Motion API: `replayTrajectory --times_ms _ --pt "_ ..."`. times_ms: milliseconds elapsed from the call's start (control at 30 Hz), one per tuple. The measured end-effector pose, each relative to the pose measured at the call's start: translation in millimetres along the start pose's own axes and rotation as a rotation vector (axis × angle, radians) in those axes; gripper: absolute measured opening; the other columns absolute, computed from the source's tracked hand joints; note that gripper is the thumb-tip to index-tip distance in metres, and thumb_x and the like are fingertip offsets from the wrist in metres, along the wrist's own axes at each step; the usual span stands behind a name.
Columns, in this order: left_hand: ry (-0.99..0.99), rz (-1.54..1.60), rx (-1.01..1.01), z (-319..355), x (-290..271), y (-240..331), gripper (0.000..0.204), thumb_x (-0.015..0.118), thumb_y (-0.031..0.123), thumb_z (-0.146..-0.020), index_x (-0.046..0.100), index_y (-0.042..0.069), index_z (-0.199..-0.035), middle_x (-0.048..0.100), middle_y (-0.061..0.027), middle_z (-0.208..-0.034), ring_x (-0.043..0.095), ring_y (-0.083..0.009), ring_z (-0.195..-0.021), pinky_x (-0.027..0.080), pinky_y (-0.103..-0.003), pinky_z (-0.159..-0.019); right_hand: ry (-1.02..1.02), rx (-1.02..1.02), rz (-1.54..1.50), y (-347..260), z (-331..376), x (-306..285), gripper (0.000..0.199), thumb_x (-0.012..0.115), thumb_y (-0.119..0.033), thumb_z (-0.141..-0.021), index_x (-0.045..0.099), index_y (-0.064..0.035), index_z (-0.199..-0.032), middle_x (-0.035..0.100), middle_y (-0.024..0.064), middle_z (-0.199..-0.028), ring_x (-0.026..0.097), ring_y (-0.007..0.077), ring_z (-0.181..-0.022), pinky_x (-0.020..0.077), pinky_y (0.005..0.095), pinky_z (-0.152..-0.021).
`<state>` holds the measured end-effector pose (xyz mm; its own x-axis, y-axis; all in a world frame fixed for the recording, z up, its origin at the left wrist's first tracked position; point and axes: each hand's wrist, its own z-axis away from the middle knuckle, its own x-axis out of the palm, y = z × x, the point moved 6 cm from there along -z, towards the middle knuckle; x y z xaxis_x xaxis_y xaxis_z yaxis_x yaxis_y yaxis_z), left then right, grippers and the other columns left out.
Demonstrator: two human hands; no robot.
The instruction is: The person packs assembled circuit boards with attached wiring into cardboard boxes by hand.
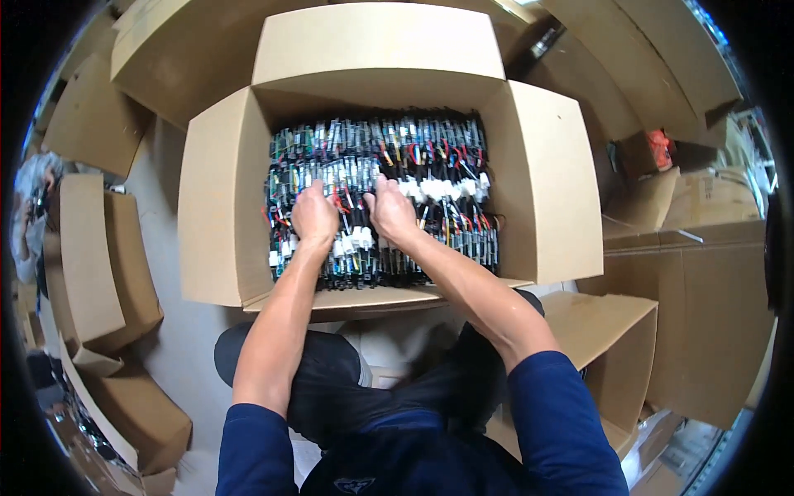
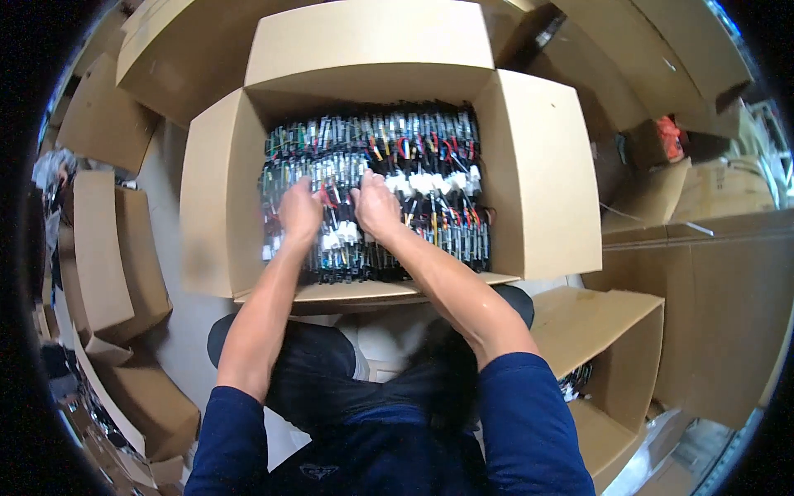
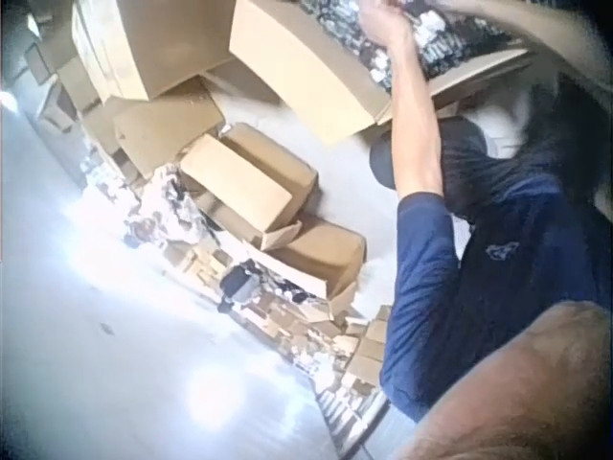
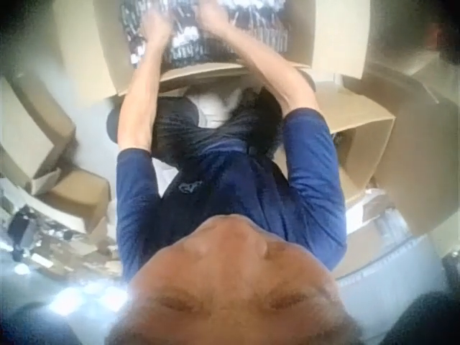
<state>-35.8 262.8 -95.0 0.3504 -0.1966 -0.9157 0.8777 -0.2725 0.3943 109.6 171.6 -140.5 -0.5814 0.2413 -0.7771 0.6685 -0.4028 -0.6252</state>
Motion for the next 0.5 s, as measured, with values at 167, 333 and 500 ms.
replayTrajectory --times_ms 167,333,500 --pt "0.332 0.093 0.473 12.8 -16.6 54.8 0.029 0.067 0.016 -0.094 0.066 -0.002 -0.117 0.066 -0.0229 -0.116 0.066 -0.0408 -0.107 0.054 -0.048 -0.09 0.004 0.084 -0.099 8.3 1.0 0.6 0.051 0.058 -0.029 -0.101 0.046 0.0072 -0.134 0.057 0.0342 -0.12 0.063 0.0508 -0.107 0.0524 0.0555 -0.093" --pt "-0.157 0.29 0.869 -2.1 28.9 103.1 0.033 0.058 0.013 -0.1 0.063 0.001 -0.131 0.062 -0.0227 -0.136 0.049 -0.0414 -0.139 0.039 -0.048 -0.115 -0.014 -0.018 -0.072 31.0 -8.8 11.4 0.045 0.046 -0.017 -0.101 0.041 0.0107 -0.136 0.054 0.0336 -0.125 0.06 0.0506 -0.113 0.052 0.0556 -0.096" --pt "-0.237 0.09 0.887 4.5 29.6 46.6 0.028 0.056 0.008 -0.097 0.065 0.001 -0.123 0.062 -0.0161 -0.139 0.047 -0.0375 -0.142 0.037 -0.049 -0.119 -0.12 -0.001 -0.071 -12.4 9.6 -24.5 0.028 0.055 -0.016 -0.096 0.061 0.008 -0.108 0.063 0.0306 -0.107 0.06 0.048 -0.109 0.048 0.0558 -0.099"
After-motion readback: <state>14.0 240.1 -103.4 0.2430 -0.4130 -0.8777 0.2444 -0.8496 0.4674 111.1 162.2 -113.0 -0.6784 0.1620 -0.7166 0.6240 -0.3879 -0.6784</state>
